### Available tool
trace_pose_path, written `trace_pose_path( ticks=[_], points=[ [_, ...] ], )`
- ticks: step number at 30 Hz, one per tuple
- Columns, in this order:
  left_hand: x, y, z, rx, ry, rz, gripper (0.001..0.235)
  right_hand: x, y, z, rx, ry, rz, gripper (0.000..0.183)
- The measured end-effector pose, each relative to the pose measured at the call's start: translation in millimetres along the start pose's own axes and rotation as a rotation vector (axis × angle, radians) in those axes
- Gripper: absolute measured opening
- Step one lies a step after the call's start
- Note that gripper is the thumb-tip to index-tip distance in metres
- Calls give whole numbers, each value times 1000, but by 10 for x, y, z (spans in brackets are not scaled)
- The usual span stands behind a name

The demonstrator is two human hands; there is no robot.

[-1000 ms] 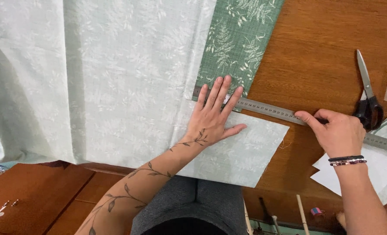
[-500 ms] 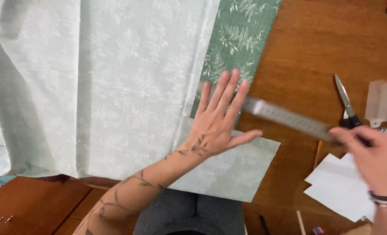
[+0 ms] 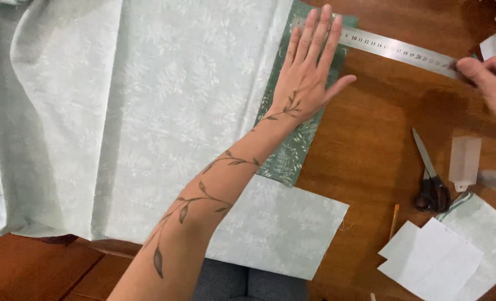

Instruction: Measuring fabric with a ruler, marking it with a pencil, and cutting it with scissors on a wooden table.

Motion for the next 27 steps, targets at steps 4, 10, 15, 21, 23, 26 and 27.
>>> trace_pose_path(
  ticks=[4, 10, 15, 21, 23, 26, 27],
  points=[
    [-93, 95, -33, 56, -41, 33, 98, -151, 202, 64, 42, -16, 31, 61],
    [-126, 229, -42, 47, -56, 12, 102, -206, 307, 90, 111, -61, 27, 62],
    [-112, 235, -45, 92, -30, 25, 94, -220, 322, 113, 181, -62, 27, 64],
    [-110, 221, -40, 89, -29, 23, 93, -292, 332, 150, 147, -83, 27, 62],
    [-109, 221, -36, 86, -31, 17, 93, -301, 359, 163, 144, -91, 26, 64],
    [-113, 248, -33, 77, -34, 24, 94, -265, 358, 65, 135, -82, 26, 63],
    [-117, 259, -37, 70, -36, 34, 95, -252, 351, 11, 130, -65, 25, 61]
  ],
)
Point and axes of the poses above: each hand's wrist, its own x-axis away from the middle knuckle, its own y-axis out of the palm, z = x × y, the point moved 3 cm from there along -x, towards the middle knuckle, and after that the axes turned 6 degrees about x, right-handed, at the moved point
